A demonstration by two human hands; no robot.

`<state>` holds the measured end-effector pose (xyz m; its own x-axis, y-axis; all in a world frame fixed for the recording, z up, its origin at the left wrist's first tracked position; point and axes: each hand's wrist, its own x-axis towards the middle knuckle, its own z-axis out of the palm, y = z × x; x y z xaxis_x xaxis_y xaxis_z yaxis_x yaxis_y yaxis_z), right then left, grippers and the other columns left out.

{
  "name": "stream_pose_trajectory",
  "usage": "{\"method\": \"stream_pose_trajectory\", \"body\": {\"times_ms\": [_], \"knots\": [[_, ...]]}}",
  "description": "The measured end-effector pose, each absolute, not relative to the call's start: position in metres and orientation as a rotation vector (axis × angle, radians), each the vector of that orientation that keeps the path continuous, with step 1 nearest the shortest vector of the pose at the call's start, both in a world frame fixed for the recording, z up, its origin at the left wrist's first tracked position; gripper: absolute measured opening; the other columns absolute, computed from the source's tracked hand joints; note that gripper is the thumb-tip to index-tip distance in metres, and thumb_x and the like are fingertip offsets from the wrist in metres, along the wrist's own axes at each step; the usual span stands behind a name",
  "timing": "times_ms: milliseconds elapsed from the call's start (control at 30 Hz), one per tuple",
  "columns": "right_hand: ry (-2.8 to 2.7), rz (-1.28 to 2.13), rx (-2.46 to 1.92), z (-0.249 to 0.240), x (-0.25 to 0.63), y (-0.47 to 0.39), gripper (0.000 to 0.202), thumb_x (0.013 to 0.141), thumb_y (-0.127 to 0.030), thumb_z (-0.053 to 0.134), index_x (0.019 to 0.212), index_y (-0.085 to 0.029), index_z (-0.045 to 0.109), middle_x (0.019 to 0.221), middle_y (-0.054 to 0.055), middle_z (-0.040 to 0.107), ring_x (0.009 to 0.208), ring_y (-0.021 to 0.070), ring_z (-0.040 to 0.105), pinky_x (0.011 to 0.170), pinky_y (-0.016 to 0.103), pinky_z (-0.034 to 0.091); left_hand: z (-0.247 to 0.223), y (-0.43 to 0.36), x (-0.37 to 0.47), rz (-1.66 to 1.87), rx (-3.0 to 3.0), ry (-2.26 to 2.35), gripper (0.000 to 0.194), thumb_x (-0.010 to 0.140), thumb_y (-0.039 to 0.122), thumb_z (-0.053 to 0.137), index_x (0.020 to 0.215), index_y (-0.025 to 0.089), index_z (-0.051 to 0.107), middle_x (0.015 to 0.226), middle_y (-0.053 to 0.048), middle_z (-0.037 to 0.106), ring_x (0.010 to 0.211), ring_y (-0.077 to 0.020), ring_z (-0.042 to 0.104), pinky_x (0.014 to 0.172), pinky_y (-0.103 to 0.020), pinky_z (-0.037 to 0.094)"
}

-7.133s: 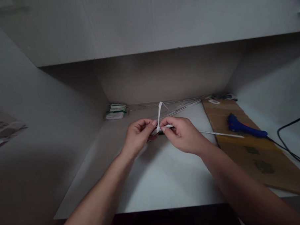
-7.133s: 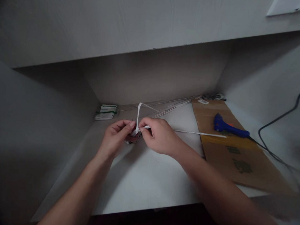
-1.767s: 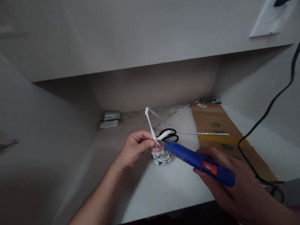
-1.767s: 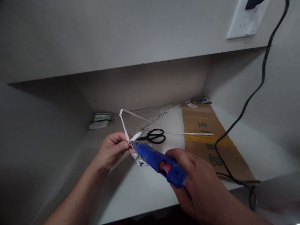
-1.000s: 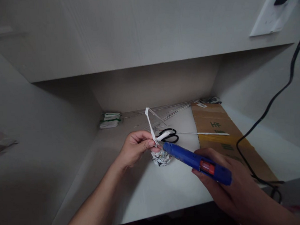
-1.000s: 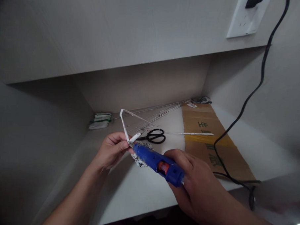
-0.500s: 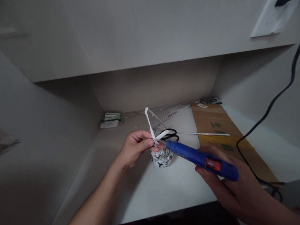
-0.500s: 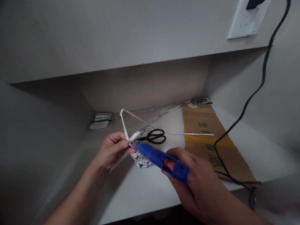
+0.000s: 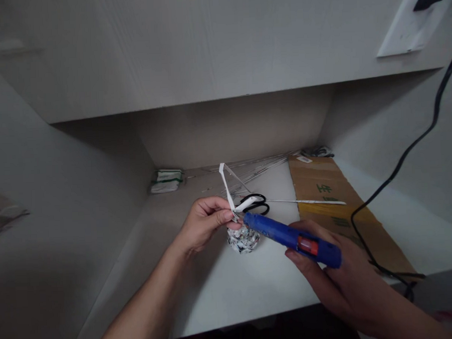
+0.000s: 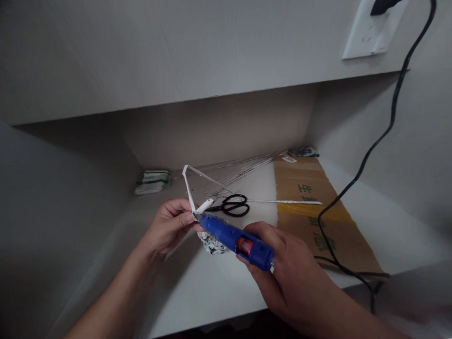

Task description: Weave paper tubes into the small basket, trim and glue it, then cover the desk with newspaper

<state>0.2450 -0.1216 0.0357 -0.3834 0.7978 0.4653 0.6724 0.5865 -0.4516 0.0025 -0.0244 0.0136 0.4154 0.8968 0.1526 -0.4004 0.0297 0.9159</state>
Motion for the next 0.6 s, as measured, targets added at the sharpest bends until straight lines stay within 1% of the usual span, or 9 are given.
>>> {"method": "stream_pose_trajectory", "body": {"times_ms": [67,167,300,400,467,533,600], "knots": [[-2.170,0.241,-1.168,0.037,0.245,-0.120,0.014,0.091,-0.025,0.048,0.105,-0.023,0.049,0.080,0.002,0.063,0.064,0.0155,0.061,0.055,0.028,0.047,0.014,-0.024,0.003,1.088,1.128,0.552,0.019,0.065,0.027,0.086,0.071,0.014,0.073,0.066,-0.002,0.073,0.055,-0.0107,0.068,0.057,-0.019,0.058],[-2.184,0.212,-1.165,0.038,0.247,-0.118,0.015,0.091,-0.024,0.049,0.106,-0.023,0.050,0.081,0.002,0.065,0.064,0.0152,0.062,0.056,0.028,0.047,0.015,-0.024,0.003,1.077,1.127,0.544,0.017,0.066,0.027,0.085,0.071,0.015,0.073,0.065,-0.001,0.073,0.055,-0.0095,0.068,0.056,-0.016,0.057],[-2.172,0.132,-1.173,0.038,0.253,-0.118,0.016,0.090,-0.026,0.050,0.106,-0.023,0.052,0.082,0.003,0.066,0.065,0.0165,0.063,0.058,0.029,0.048,0.016,-0.025,0.002,1.064,1.142,0.547,0.015,0.070,0.027,0.082,0.074,0.015,0.073,0.068,-0.003,0.074,0.060,-0.0112,0.070,0.059,-0.018,0.059],[-2.107,-0.057,-1.251,0.036,0.266,-0.115,0.022,0.089,-0.028,0.052,0.111,-0.024,0.052,0.083,0.004,0.068,0.064,0.0185,0.063,0.058,0.030,0.047,0.016,-0.025,0.002,1.080,1.137,0.567,0.014,0.073,0.026,0.079,0.077,0.014,0.072,0.074,-0.005,0.075,0.065,-0.0133,0.072,0.060,-0.019,0.060],[-2.094,-0.234,-1.322,0.033,0.282,-0.107,0.029,0.089,-0.030,0.051,0.117,-0.024,0.051,0.091,0.006,0.069,0.071,0.0216,0.065,0.060,0.032,0.048,0.016,-0.025,0.002,1.102,1.110,0.583,0.013,0.073,0.025,0.079,0.077,0.015,0.071,0.075,-0.005,0.075,0.068,-0.0147,0.073,0.059,-0.019,0.060],[-2.129,-0.415,-1.403,0.028,0.303,-0.094,0.033,0.089,-0.029,0.047,0.121,-0.022,0.051,0.101,0.010,0.068,0.082,0.0261,0.066,0.064,0.034,0.048,0.017,-0.025,0.004,1.118,1.086,0.593,0.013,0.072,0.024,0.079,0.076,0.015,0.071,0.074,-0.004,0.075,0.070,-0.0160,0.073,0.058,-0.019,0.060],[-2.158,-0.565,-1.553,0.020,0.327,-0.074,0.034,0.090,-0.025,0.042,0.121,-0.018,0.053,0.103,0.013,0.068,0.088,0.0295,0.064,0.069,0.037,0.048,0.018,-0.025,0.005,1.117,1.077,0.599,0.014,0.070,0.024,0.080,0.075,0.015,0.071,0.073,-0.004,0.075,0.069,-0.0161,0.073,0.058,-0.018,0.060]]}}
